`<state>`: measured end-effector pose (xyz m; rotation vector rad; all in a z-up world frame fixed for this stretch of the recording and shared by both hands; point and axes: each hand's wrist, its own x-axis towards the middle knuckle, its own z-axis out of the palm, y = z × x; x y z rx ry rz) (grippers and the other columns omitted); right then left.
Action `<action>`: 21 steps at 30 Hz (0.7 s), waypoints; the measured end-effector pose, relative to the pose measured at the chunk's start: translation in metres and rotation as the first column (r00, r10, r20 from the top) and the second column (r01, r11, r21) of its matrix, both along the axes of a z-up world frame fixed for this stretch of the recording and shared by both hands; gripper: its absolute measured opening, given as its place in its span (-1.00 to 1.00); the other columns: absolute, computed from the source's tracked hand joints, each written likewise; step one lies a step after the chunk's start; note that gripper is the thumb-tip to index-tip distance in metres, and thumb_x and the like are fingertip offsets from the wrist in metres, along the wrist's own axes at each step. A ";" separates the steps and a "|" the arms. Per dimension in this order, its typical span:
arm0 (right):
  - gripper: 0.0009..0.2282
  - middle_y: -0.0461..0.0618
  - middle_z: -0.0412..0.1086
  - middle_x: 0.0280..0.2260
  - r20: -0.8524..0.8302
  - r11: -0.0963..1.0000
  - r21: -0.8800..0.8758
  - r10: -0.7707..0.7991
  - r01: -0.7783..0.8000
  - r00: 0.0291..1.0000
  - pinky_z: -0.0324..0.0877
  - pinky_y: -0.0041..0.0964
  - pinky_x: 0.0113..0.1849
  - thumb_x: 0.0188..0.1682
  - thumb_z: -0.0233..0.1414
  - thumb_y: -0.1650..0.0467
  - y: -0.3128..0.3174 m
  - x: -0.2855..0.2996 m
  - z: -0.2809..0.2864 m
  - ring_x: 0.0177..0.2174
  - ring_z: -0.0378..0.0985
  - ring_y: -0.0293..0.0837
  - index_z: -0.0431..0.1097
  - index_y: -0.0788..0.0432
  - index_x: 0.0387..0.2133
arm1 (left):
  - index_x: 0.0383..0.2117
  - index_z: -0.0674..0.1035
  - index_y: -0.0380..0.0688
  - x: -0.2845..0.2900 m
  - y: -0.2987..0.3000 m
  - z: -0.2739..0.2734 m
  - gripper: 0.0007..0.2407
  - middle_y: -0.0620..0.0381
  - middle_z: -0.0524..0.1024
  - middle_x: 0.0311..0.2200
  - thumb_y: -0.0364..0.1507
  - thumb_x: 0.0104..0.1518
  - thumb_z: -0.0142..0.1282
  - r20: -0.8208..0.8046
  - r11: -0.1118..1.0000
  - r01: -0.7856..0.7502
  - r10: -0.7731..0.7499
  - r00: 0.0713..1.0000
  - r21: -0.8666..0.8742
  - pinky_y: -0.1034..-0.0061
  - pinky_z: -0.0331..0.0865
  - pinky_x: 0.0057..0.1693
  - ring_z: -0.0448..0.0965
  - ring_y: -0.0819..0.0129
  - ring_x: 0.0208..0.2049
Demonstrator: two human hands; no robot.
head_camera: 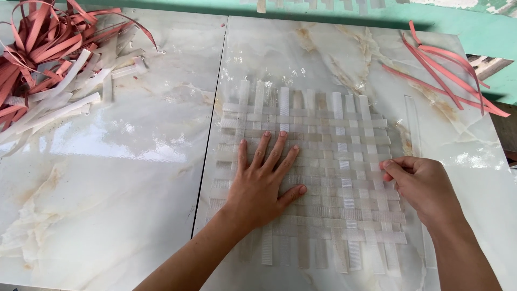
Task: Weaving thin plastic strips into a rectangular mat on a table.
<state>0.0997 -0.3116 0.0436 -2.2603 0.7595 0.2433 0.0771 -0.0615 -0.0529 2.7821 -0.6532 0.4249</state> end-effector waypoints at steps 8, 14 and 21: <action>-0.72 -0.02 0.37 -0.60 -0.065 0.984 -0.141 0.101 -0.110 0.993 0.14 -0.26 -0.48 0.03 0.02 0.32 -0.009 0.005 -0.009 -0.63 0.16 -0.14 0.55 0.26 -0.54 | 0.29 0.17 0.04 -0.001 0.000 -0.001 -0.40 0.04 -0.04 0.36 0.08 0.20 -0.32 0.001 1.000 -0.006 0.006 1.000 -0.014 -0.17 -0.24 0.32 -0.11 0.00 0.37; -0.74 -0.12 0.52 -0.43 -0.036 0.774 -0.505 0.423 -0.382 0.905 0.35 -0.13 -0.25 0.04 -0.12 0.23 0.019 0.027 0.002 -0.37 0.51 -0.07 0.53 0.03 -0.35 | 0.04 0.41 -0.04 0.024 0.000 0.022 -0.49 -0.03 0.20 0.20 0.05 0.14 -0.20 -0.103 0.999 0.010 -0.014 0.995 -0.041 -0.32 -0.11 0.22 0.12 -0.07 0.23; -0.67 0.22 0.32 0.02 0.356 0.625 -0.600 0.768 -0.500 0.533 0.31 0.07 0.02 0.01 -0.01 0.33 0.045 0.046 -0.050 0.06 0.33 0.23 0.38 0.27 -0.01 | 0.10 0.35 -0.15 0.057 -0.018 -0.003 -0.54 -0.10 0.29 0.12 -0.13 0.17 -0.07 -0.010 0.996 -0.063 0.062 0.998 -0.067 -0.19 0.10 0.21 0.20 -0.08 0.23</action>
